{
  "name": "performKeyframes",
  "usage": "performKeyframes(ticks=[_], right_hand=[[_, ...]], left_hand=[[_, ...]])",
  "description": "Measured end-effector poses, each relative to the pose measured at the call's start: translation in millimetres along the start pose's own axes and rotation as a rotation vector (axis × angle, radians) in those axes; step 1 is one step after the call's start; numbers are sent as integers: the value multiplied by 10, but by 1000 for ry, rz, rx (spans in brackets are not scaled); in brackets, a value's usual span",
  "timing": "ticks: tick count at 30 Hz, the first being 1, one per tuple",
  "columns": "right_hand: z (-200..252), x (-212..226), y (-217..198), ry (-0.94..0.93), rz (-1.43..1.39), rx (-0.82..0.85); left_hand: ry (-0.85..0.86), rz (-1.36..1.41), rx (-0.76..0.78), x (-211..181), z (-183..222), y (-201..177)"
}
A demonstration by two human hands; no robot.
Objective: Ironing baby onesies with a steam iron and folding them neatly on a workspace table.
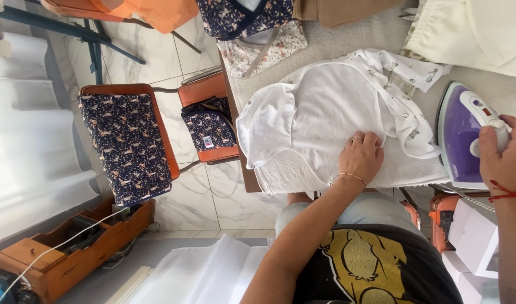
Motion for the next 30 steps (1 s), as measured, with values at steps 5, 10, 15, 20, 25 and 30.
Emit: performKeyframes(ticks=[5,10,15,20,25,30], right_hand=[[4,-395,144,268,-206,70],[-164,376,-141,521,-385,163],[-715,1756,-123,-168,293,594],[-1229,2127,619,-239,283,740],[-1277,2022,855,-248,296,676],[-532,1688,898,-662,251,964]], left_hand=[[40,25,207,27,318,-391],[96,37,53,413,678,-778],[-519,79,-42,827,797,-870],[-718,189,234,488,885,-1072],[-682,327,192,640,971,-899],[-558,500,185,737,1061,-956]])
Point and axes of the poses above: each hand's wrist, its own z-axis away from the middle knuckle, its own y-axis out of the palm, x = y × z, the point moved 1 cm from there along -z, towards the middle knuckle, and after that the axes turned 3 degrees about -y, right-handed, at the moved point
